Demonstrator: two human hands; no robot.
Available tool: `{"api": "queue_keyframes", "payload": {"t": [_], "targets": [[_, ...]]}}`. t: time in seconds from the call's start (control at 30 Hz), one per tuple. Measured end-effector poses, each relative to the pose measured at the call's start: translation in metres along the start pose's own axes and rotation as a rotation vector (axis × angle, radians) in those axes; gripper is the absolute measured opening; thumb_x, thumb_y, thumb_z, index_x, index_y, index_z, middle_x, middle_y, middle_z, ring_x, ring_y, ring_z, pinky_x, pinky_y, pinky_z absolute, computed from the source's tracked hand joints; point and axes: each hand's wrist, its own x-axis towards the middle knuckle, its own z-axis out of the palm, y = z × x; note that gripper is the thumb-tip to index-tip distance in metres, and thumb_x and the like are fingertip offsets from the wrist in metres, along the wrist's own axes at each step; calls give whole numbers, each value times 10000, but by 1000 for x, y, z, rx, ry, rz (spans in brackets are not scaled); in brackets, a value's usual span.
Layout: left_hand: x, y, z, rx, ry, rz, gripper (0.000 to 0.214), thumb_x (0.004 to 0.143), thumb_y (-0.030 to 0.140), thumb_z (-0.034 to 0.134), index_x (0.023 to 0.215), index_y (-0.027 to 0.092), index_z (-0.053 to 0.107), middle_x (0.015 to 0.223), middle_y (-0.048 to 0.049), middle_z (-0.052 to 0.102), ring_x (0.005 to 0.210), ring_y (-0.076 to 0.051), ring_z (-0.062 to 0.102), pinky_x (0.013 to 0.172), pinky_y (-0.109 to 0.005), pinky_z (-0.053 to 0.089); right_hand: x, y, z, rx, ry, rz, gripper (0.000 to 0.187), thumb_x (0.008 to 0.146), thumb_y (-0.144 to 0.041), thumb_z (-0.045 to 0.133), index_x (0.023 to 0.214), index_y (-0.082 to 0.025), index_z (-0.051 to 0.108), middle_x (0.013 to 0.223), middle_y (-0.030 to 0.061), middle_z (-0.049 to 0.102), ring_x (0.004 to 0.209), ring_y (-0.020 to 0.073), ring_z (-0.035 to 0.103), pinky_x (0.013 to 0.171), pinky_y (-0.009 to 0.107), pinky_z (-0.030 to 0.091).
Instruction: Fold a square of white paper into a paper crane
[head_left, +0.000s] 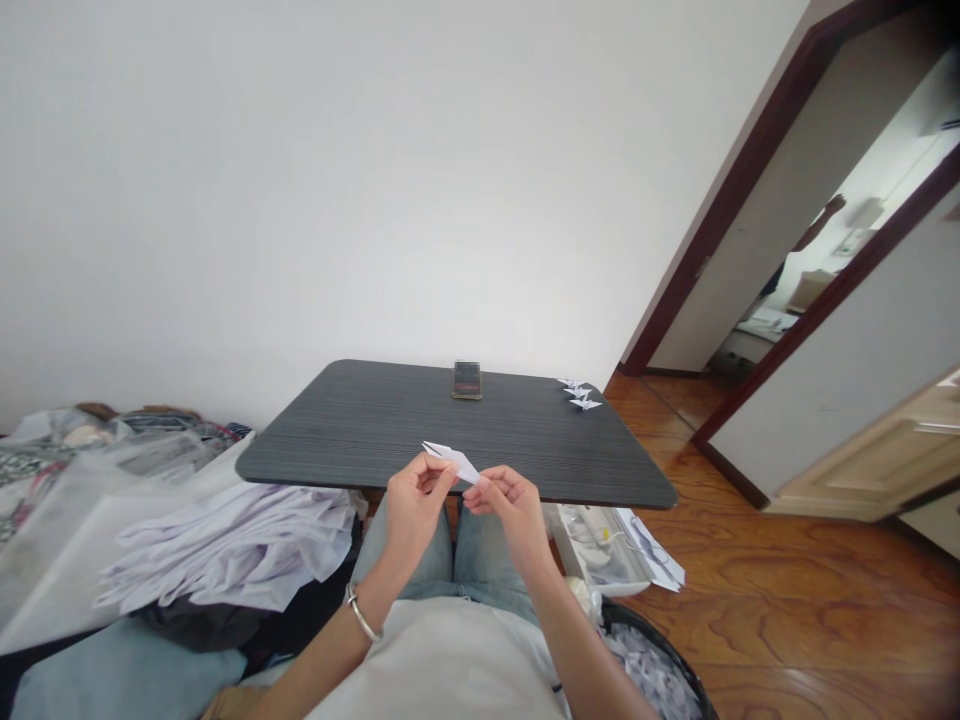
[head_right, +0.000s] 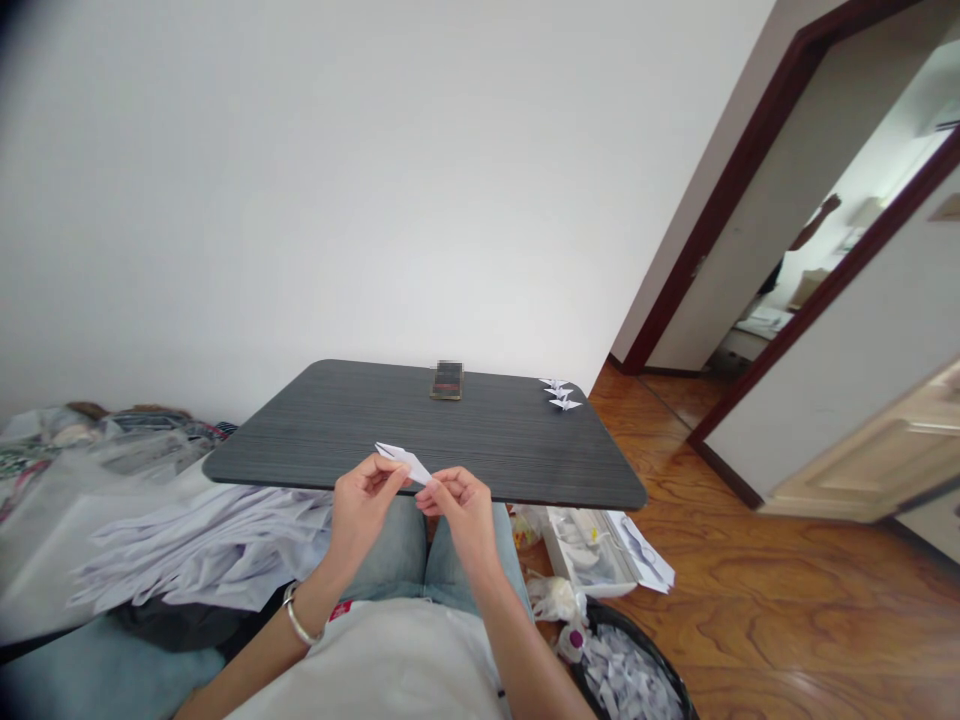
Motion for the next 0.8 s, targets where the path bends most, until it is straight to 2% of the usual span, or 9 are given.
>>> {"api": "queue_keyframes", "payload": {"t": [0.13,0.47,0.8], "targets": [[-1,0,1,20,-12,11,119,720,247,636,674,141,610,667,-5,645,647,-138,631,656,-234,511,0,0,-1,-39,-22,22,260,691,-388,703,626,-144,639,562,30,688,476,106,614,494,192,507],[1,0,0,-12,-17,-13,109,712,239,646,688,139,611,677,-5,655,641,-133,637,653,-228,518,-2,-4,-1,19,-24,107,247,671,-377,715,621,-141,663,576,38,695,479,108,611,499,200,502],[3,-4,-1,-7,-18,-9,115,716,246,646,696,137,613,683,-7,656,639,-136,633,650,-236,517,-1,-6,-2,12,-41,93,264,681,-388,705,619,-136,661,570,40,694,471,102,613,490,188,505]]}}
